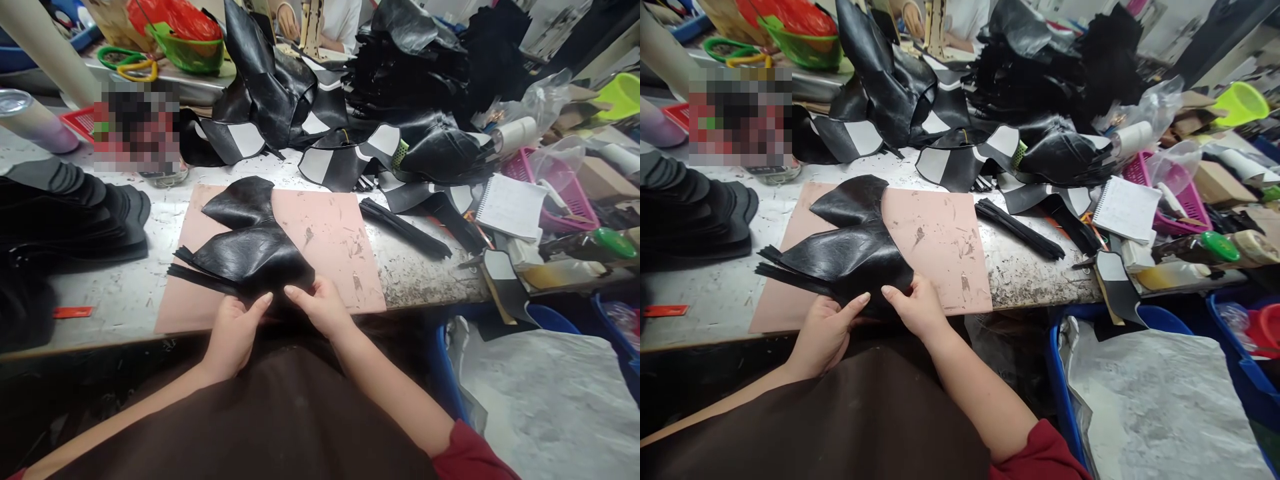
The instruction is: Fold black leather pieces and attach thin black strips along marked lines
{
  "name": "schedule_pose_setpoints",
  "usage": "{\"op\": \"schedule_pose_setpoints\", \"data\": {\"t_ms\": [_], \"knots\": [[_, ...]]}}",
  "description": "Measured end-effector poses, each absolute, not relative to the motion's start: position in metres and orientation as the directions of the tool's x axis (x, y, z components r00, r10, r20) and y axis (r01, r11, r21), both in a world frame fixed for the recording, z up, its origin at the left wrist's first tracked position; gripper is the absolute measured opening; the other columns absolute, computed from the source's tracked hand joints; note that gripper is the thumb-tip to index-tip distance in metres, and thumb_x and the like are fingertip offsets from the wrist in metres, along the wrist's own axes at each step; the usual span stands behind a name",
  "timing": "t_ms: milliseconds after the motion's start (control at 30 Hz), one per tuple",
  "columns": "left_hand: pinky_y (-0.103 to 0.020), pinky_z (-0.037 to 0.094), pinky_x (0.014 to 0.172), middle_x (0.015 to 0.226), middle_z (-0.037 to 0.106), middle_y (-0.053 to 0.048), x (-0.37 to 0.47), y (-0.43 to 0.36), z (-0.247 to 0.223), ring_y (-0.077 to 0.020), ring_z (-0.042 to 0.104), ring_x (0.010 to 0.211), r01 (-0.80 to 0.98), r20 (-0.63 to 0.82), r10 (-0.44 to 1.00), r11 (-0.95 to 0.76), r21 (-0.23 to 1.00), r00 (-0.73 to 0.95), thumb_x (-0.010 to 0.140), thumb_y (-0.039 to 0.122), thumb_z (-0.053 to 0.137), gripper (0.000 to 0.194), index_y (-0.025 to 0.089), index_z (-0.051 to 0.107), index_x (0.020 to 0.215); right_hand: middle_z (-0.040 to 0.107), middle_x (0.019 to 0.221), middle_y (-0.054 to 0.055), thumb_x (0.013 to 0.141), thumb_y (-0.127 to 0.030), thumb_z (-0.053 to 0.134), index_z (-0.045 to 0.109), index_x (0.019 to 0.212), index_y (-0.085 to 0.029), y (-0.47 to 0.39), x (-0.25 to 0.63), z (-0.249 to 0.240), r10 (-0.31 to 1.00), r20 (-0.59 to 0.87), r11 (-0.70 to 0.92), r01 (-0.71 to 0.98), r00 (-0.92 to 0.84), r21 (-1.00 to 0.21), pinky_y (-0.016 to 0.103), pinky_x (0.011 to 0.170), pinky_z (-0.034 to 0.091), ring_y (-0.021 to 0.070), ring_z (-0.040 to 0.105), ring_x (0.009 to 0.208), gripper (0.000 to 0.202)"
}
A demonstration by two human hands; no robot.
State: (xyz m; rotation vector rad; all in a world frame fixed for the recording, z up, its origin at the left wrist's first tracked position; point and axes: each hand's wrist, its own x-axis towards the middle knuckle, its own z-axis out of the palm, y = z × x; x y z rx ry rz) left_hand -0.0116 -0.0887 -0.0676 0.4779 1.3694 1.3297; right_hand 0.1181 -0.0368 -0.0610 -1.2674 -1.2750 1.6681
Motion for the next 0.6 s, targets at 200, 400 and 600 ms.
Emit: {"op": "schedule_pose_setpoints", "data": {"t_ms": [200, 400, 600], "knots": [[-0.028, 0.055, 0.063, 0.076, 0.069, -0.002, -0.009, -0.088, -0.064, -0.0189, 0.066, 0.072, -0.425, -0.448, 0.849, 0.308, 0.851, -0.281, 0.063, 0.028, 0.075, 0.032, 0.016, 0.057, 0.086, 0.064, 0.074, 0.004, 0.066, -0.032, 0.063, 0.061, 0.074, -0.014, -0.041, 0.113, -0.062, 0.934, -0.242, -0.254, -0.011, -0.262, -0.967, 0.031, 0.068, 0.049, 0.0184, 0.059, 0.073, 0.019], [-0.033, 0.053, 0.076, 0.083, 0.070, -0.006, -0.007, -0.085, -0.060, -0.0212, 0.066, 0.081, -0.486, -0.435, 0.879, 0.298, 0.822, -0.196, 0.058, 0.021, 0.078, 0.039, 0.013, 0.059, 0.091, 0.057, 0.070, 0.002, 0.067, -0.036, 0.063, 0.058, 0.067, -0.015, -0.039, 0.121, -0.063, 0.935, -0.251, -0.232, 0.104, -0.249, -0.967, 0.028, 0.062, 0.047, 0.0155, 0.054, 0.065, 0.022], [-0.031, 0.054, 0.065, 0.077, 0.070, -0.004, -0.007, -0.085, -0.062, -0.0210, 0.066, 0.074, -0.480, -0.454, 0.853, 0.295, 0.826, -0.257, 0.058, 0.024, 0.078, 0.037, 0.013, 0.058, 0.088, 0.048, 0.071, 0.001, 0.076, -0.034, 0.054, 0.052, 0.050, -0.017, -0.038, 0.130, -0.059, 0.947, -0.150, -0.043, 0.351, -0.285, -0.935, 0.026, 0.058, 0.043, 0.0123, 0.050, 0.061, 0.032]]}}
